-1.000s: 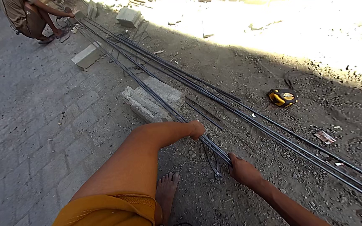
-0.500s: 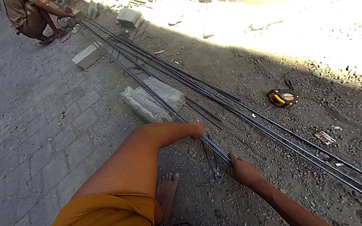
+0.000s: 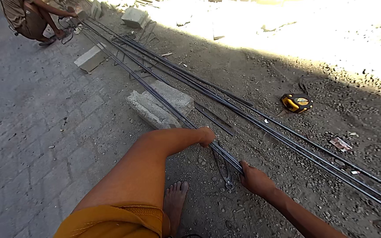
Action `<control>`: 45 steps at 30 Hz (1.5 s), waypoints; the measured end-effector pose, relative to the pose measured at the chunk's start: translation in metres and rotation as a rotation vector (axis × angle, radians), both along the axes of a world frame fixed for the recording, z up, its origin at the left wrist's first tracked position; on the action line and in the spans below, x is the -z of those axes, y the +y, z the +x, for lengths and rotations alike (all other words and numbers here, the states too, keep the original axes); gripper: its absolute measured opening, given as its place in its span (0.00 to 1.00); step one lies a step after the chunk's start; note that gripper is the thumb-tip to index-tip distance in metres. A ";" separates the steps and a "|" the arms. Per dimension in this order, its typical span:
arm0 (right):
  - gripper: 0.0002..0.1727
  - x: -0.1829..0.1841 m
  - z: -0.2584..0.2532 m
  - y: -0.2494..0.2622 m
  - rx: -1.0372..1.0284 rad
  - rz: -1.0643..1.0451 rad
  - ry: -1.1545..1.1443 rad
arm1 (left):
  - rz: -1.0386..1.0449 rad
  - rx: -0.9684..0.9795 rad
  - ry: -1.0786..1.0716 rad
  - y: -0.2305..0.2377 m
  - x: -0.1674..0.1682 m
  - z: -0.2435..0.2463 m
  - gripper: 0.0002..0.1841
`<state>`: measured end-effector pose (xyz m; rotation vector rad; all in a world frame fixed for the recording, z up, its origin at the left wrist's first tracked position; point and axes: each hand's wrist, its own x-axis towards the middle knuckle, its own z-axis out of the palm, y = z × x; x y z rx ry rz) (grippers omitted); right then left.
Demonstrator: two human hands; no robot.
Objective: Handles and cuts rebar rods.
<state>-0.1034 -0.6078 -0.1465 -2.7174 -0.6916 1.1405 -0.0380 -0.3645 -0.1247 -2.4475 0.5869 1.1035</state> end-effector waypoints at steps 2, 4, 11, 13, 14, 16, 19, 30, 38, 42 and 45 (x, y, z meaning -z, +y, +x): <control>0.23 0.000 0.000 0.000 -0.001 0.000 0.000 | -0.001 0.000 -0.002 0.000 0.001 0.000 0.14; 0.23 0.000 0.000 0.000 -0.001 -0.004 0.003 | -0.001 -0.001 -0.001 0.000 0.001 0.000 0.14; 0.23 0.000 0.001 0.001 -0.005 -0.003 0.003 | 0.000 0.007 -0.002 0.000 -0.001 0.000 0.14; 0.23 0.000 0.001 0.000 -0.006 0.000 0.003 | 0.003 0.008 0.001 0.000 -0.001 0.000 0.15; 0.23 0.000 0.001 0.000 -0.005 -0.001 0.002 | 0.003 0.010 0.000 0.000 -0.002 0.000 0.15; 0.23 0.000 0.001 0.000 -0.007 -0.004 -0.002 | 0.003 0.014 -0.002 0.000 -0.002 0.000 0.15; 0.23 0.001 0.001 0.000 -0.006 -0.002 0.000 | 0.008 0.015 0.001 -0.001 -0.003 -0.001 0.15; 0.22 0.001 0.001 0.000 0.005 -0.003 0.001 | -0.001 0.013 -0.010 -0.001 -0.004 -0.003 0.16; 0.22 0.001 0.002 0.000 0.003 -0.001 0.001 | 0.003 0.012 -0.005 -0.001 -0.001 -0.001 0.15; 0.22 0.001 0.002 0.000 -0.004 -0.001 0.005 | 0.008 0.014 0.003 -0.002 -0.002 -0.001 0.16; 0.21 0.002 0.002 -0.001 -0.004 0.000 0.001 | 0.011 0.016 0.002 -0.002 -0.002 -0.001 0.15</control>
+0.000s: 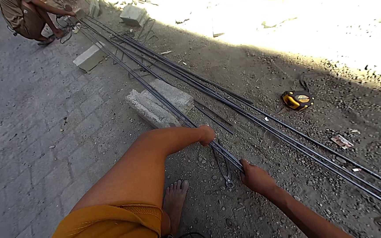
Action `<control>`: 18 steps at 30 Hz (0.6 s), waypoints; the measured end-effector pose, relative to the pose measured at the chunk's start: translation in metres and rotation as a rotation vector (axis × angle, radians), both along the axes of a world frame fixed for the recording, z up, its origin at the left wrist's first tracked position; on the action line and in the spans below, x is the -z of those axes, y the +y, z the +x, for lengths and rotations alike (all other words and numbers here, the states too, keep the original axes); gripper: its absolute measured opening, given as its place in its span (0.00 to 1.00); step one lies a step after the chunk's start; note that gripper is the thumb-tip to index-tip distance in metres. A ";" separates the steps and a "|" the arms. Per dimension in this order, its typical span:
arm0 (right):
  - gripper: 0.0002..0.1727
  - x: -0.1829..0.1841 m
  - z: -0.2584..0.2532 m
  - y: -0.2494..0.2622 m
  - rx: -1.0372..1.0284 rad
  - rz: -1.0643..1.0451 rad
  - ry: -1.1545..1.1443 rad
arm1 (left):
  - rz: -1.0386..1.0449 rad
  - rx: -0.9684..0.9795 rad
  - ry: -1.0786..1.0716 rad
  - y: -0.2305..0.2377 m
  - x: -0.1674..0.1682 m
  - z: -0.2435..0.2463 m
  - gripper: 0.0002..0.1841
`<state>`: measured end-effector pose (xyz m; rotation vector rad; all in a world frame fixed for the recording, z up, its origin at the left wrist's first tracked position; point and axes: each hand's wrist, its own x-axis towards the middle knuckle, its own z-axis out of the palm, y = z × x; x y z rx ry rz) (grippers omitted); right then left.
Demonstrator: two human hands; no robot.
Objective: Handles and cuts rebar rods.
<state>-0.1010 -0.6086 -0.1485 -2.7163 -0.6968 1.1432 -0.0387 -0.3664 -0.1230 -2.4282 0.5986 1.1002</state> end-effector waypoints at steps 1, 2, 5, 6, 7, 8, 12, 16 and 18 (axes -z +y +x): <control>0.21 0.000 0.000 0.000 0.002 0.000 0.001 | -0.001 0.002 -0.003 0.000 0.000 0.000 0.15; 0.21 0.000 0.000 0.000 0.003 -0.001 0.002 | -0.002 0.002 -0.005 0.000 0.000 0.000 0.15; 0.21 0.000 0.000 0.000 -0.003 -0.003 0.003 | 0.002 -0.001 -0.003 0.000 0.001 0.001 0.15; 0.21 -0.001 0.000 0.000 -0.003 -0.003 0.004 | 0.004 0.000 -0.004 0.000 0.001 0.001 0.15; 0.21 -0.001 0.000 0.000 -0.002 -0.002 0.004 | 0.004 0.000 -0.003 0.000 0.001 0.001 0.15; 0.21 -0.001 0.000 0.000 0.000 0.000 0.004 | 0.004 0.000 -0.004 0.000 0.002 0.001 0.15; 0.22 -0.001 -0.001 0.001 0.007 -0.004 0.007 | -0.007 -0.013 -0.008 0.000 -0.001 0.000 0.16; 0.21 -0.002 0.000 0.001 0.005 -0.005 0.006 | -0.010 -0.012 -0.008 0.000 -0.002 0.000 0.16; 0.21 -0.002 0.000 0.001 0.005 0.001 0.009 | -0.010 -0.011 -0.007 0.000 -0.002 -0.001 0.16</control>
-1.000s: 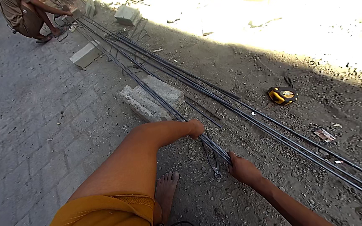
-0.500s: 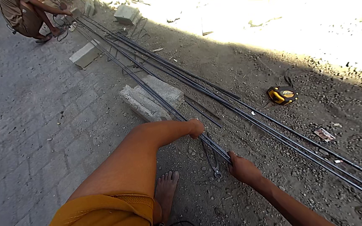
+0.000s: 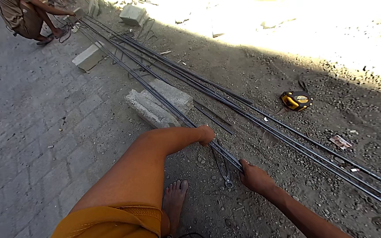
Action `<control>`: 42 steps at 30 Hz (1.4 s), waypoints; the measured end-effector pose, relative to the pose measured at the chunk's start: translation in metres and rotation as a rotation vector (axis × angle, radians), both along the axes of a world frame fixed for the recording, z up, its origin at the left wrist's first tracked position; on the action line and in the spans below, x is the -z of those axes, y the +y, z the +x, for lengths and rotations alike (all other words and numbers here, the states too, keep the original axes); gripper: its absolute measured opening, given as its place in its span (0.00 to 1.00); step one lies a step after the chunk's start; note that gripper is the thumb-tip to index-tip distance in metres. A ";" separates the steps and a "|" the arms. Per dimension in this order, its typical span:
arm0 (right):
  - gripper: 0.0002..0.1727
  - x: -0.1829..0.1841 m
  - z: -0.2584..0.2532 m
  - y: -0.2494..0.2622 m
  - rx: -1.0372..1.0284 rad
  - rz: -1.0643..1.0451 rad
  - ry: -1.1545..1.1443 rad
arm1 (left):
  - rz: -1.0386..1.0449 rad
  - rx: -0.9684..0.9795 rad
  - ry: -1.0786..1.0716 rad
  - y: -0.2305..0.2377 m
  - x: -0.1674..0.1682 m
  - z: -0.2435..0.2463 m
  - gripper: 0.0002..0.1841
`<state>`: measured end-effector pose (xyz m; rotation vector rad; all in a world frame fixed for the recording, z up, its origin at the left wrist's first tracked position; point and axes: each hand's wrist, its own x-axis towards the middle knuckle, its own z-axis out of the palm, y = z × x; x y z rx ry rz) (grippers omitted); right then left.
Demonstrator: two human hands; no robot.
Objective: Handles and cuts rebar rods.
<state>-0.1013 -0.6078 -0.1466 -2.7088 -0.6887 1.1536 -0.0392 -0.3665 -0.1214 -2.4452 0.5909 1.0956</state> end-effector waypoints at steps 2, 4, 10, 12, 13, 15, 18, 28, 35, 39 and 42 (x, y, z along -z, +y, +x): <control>0.21 0.000 0.001 0.000 0.001 -0.005 0.003 | 0.000 0.002 0.001 0.000 0.000 0.000 0.16; 0.22 0.001 0.001 0.000 -0.001 -0.013 0.002 | 0.001 0.004 0.003 0.000 0.000 0.000 0.16; 0.21 0.001 0.000 0.000 0.001 -0.009 -0.003 | 0.008 0.008 0.000 0.000 0.000 0.001 0.16; 0.21 0.002 0.000 0.000 0.000 -0.009 -0.001 | 0.007 0.009 0.003 0.000 0.001 0.001 0.16; 0.21 0.001 0.000 0.000 -0.001 -0.008 -0.004 | 0.007 0.009 0.005 0.000 0.001 0.001 0.16; 0.21 0.001 0.000 0.000 -0.005 -0.008 -0.004 | 0.011 0.008 0.006 0.000 0.001 0.001 0.16; 0.21 0.001 0.001 0.001 -0.007 -0.011 -0.004 | 0.015 0.012 0.004 0.000 0.001 0.001 0.16; 0.21 0.001 0.000 0.000 -0.001 0.004 -0.001 | 0.000 0.005 0.003 0.000 0.000 0.000 0.15; 0.22 0.001 0.000 0.000 0.003 -0.004 0.000 | 0.006 0.005 0.005 0.000 0.001 0.001 0.15; 0.21 0.002 0.001 0.000 0.000 -0.003 0.002 | 0.007 -0.001 0.004 0.000 0.000 0.001 0.16; 0.21 0.002 0.001 0.000 0.002 -0.005 0.007 | 0.004 0.005 -0.002 0.001 0.002 0.001 0.16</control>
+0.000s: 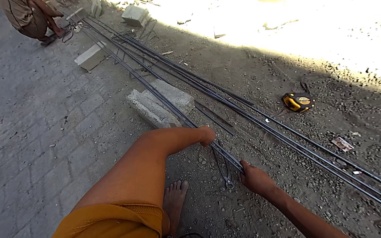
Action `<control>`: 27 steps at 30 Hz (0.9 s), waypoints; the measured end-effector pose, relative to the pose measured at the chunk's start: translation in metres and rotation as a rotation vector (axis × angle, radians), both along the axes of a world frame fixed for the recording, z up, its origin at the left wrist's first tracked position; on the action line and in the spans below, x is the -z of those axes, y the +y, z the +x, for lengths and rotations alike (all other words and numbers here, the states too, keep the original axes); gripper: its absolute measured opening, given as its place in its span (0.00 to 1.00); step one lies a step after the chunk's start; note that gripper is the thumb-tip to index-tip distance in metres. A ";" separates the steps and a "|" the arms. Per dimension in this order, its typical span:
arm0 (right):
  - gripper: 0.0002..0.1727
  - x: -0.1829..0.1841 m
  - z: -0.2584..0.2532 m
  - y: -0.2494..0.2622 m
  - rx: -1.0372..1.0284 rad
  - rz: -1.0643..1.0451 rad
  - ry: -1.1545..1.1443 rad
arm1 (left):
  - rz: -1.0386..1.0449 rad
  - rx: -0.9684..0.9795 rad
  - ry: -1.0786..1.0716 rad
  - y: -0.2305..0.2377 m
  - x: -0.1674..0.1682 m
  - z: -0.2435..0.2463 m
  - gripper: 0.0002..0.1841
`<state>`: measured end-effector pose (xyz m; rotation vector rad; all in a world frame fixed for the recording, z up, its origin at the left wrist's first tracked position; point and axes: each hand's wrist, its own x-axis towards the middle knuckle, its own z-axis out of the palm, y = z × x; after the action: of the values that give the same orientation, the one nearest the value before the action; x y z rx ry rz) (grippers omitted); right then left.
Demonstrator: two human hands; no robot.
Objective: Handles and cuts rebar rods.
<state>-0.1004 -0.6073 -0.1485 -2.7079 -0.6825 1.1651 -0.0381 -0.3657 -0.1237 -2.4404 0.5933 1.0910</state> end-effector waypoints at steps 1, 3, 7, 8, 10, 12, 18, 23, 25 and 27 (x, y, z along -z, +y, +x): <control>0.22 0.000 0.000 0.000 0.000 -0.001 0.001 | -0.002 0.003 0.001 0.000 0.000 0.000 0.16; 0.22 0.000 0.000 0.000 -0.002 -0.003 -0.004 | -0.004 0.007 0.005 0.000 0.000 0.000 0.15; 0.23 0.001 -0.001 0.000 0.002 -0.005 -0.008 | -0.010 -0.003 0.002 0.001 -0.001 -0.001 0.14; 0.23 0.001 -0.001 0.000 0.002 -0.006 -0.007 | -0.010 -0.006 0.002 0.001 -0.001 0.000 0.14; 0.23 0.001 -0.001 0.000 0.001 -0.007 -0.006 | -0.012 -0.012 0.002 0.000 -0.001 -0.001 0.15; 0.22 0.000 -0.001 -0.001 -0.005 -0.001 -0.010 | -0.022 -0.024 0.006 -0.001 -0.003 -0.001 0.15; 0.21 0.000 -0.001 -0.001 -0.013 -0.002 -0.018 | -0.007 -0.010 0.015 -0.001 -0.003 0.000 0.16; 0.21 0.001 0.000 -0.001 -0.007 -0.005 -0.012 | -0.006 -0.005 0.012 0.000 0.000 0.001 0.16; 0.21 0.000 -0.001 -0.001 -0.006 -0.004 -0.012 | -0.008 -0.003 0.008 0.000 0.001 0.001 0.16; 0.21 0.000 0.000 0.000 -0.006 -0.008 -0.013 | -0.004 0.001 0.009 0.000 0.002 0.001 0.16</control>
<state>-0.1009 -0.6077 -0.1486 -2.7241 -0.6892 1.1556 -0.0366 -0.3657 -0.1254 -2.4399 0.5999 1.1027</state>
